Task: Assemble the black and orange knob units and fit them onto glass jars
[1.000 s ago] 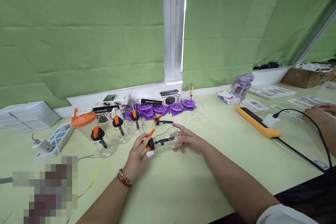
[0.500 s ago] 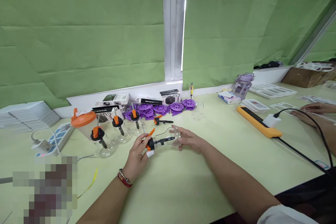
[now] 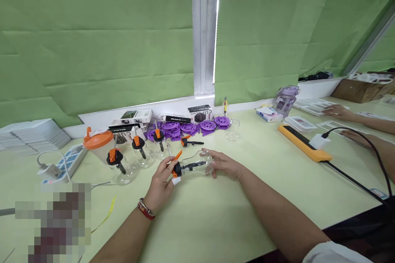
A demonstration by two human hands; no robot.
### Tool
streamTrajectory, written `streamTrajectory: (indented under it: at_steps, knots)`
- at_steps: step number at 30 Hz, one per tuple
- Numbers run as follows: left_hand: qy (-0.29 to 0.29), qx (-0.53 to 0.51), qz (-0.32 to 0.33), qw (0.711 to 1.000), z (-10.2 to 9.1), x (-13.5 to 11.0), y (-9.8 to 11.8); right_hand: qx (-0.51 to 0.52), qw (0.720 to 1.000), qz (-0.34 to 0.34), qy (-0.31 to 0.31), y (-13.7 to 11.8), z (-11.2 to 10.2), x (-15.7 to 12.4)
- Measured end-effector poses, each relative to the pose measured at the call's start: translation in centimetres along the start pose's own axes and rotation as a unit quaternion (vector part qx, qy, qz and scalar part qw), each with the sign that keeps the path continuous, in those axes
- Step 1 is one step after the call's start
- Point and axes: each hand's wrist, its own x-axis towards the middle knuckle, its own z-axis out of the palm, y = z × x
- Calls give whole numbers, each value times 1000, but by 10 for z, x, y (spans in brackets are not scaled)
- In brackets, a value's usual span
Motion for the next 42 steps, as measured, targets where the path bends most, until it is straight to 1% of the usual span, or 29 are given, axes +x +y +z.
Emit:
streamTrajectory:
  at_steps: [2, 7, 10, 13, 17, 23, 31, 34, 37, 39, 42]
  knots:
    - [0, 1, -1, 1000, 0, 0, 0, 4, 1000, 8, -9, -2, -1, -2]
    - [-4, 5, -2, 1000, 0, -1, 0, -26, 999, 39, 27, 2, -1, 1]
    - [-2, 5, 1, 1000, 0, -1, -1, -41, 998, 46, 31, 6, 1, 4]
    - [2, 0, 8, 1000, 0, -1, -2, -24, 999, 26, 13, 5, 1, 4]
    - [8, -1, 1, 1000, -1, 0, -2, -13, 1000, -8, -15, -1, -1, 0]
    - [4, 4, 8, 1000, -2, 0, 1, -23, 999, 25, 25, -3, -1, -1]
    - [5, 2, 16, 1000, -1, 0, 0, -40, 998, 40, 36, 6, 2, 6]
    - [3, 6, 14, 1000, -1, 0, -1, -32, 998, 9, 44, 5, 1, 5]
    - [4, 6, 5, 1000, -1, 0, -2, -20, 999, -24, 9, 0, 1, 2]
    - [4, 9, -2, 1000, -1, 0, -2, -14, 1000, -25, 1, -3, 1, 1]
    - [4, 15, -5, 1000, -1, 0, -1, -18, 999, -24, 19, -5, 1, 1]
